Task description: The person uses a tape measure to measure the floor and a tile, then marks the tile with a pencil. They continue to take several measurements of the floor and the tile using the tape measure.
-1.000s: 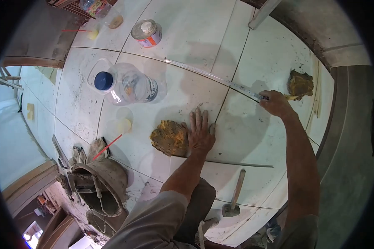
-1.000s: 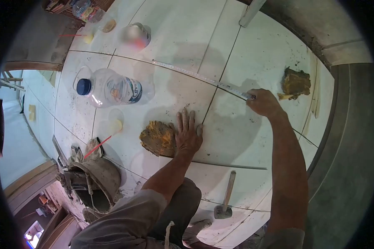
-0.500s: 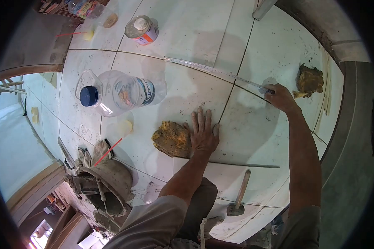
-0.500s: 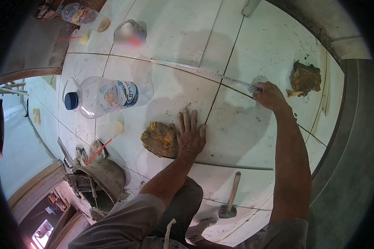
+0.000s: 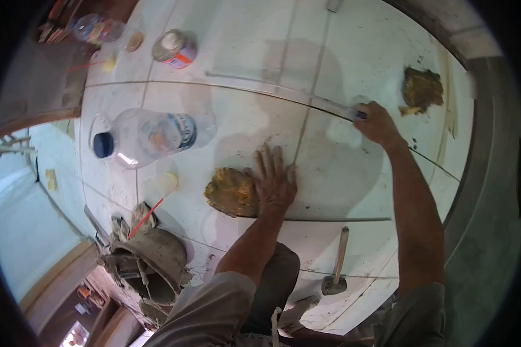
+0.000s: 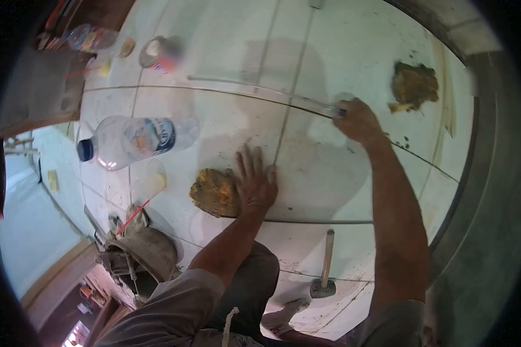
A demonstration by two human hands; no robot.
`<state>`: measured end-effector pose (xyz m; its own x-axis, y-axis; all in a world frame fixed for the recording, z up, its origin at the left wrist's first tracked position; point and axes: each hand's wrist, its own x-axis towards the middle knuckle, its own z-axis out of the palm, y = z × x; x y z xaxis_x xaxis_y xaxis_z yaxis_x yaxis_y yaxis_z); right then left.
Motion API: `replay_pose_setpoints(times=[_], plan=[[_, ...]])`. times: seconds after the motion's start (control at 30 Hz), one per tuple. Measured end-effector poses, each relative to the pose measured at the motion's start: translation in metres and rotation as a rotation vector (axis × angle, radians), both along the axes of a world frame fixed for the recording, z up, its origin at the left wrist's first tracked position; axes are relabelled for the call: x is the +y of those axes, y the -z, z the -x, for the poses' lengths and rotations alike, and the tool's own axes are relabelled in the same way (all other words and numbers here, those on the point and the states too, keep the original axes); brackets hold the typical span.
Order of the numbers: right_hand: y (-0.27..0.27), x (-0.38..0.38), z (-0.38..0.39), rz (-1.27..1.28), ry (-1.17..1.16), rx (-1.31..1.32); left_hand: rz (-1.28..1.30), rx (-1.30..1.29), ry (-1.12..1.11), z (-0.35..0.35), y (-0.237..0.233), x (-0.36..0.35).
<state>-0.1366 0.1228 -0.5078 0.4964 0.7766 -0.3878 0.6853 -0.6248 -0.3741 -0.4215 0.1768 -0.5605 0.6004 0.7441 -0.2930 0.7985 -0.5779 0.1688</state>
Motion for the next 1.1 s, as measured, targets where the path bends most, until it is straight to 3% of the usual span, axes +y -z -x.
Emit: replay_pose_setpoints(times=[0.07, 0.13, 0.17, 0.2, 0.3, 0.4, 0.5, 0.57, 0.63, 0.77, 0.83, 0.87, 0.93, 0.97, 1.03, 1.07, 1.1], plan=[[0.005, -0.013, 0.015, -0.129, 0.052, 0.137, -0.087, 0.021, 0.025, -0.003, 0.000, -0.002], [0.020, -0.032, 0.038, -0.342, -0.058, 0.112, -0.107, -0.042, 0.031, -0.003, 0.004, -0.004], [0.013, -0.041, 0.058, -0.357, 0.140, 0.228, -0.097, -0.106, 0.036, -0.002, 0.007, -0.005], [-0.007, -0.050, 0.074, -0.303, 0.155, 0.190, -0.170, -0.122, 0.062, 0.001, 0.015, -0.008], [-0.062, -0.108, 0.122, -0.201, 0.479, 0.426, -0.335, 0.105, 0.073, -0.007, 0.009, -0.018], [-0.082, -0.209, 0.166, -0.026, 0.532, 0.415, -0.398, 0.136, 0.114, -0.001, 0.014, -0.019], [-0.157, -0.312, 0.215, 0.056, 0.761, 0.347, -0.438, 0.284, 0.273, 0.005, 0.006, -0.028], [-0.195, -0.377, 0.262, 0.120, 0.896, 0.191, -0.691, 0.453, 0.571, 0.018, 0.036, -0.014], [-0.231, -0.423, 0.305, 0.209, 1.037, 0.131, -0.630, 0.539, 0.531, 0.012, 0.028, -0.017], [-0.250, -0.490, 0.393, 0.211, 1.348, 0.086, -0.712, 0.287, 0.400, 0.017, 0.068, 0.005], [-0.250, -0.513, 0.419, 0.083, 1.483, 0.111, -0.798, 0.350, 0.708, 0.014, 0.073, 0.036], [-0.256, -0.521, 0.427, 0.068, 1.534, 0.106, -0.813, 0.330, 0.726, 0.010, 0.072, 0.054], [-0.255, -0.532, 0.433, 0.043, 1.491, 0.035, 0.120, 0.036, 0.393, -0.011, 0.061, 0.084], [-0.253, -0.535, 0.434, 0.016, 1.469, 0.059, 0.107, 0.019, 0.429, -0.026, 0.057, 0.097], [-0.252, -0.536, 0.437, -0.015, 1.438, 0.092, 0.594, 0.016, 0.062, -0.051, 0.056, 0.113], [-0.252, -0.538, 0.437, -0.020, 1.423, 0.110, 0.591, 0.010, 0.089, -0.056, 0.058, 0.113], [-0.251, -0.540, 0.438, -0.034, 1.441, 0.100, 0.487, 0.017, 0.326, -0.058, 0.059, 0.108]])
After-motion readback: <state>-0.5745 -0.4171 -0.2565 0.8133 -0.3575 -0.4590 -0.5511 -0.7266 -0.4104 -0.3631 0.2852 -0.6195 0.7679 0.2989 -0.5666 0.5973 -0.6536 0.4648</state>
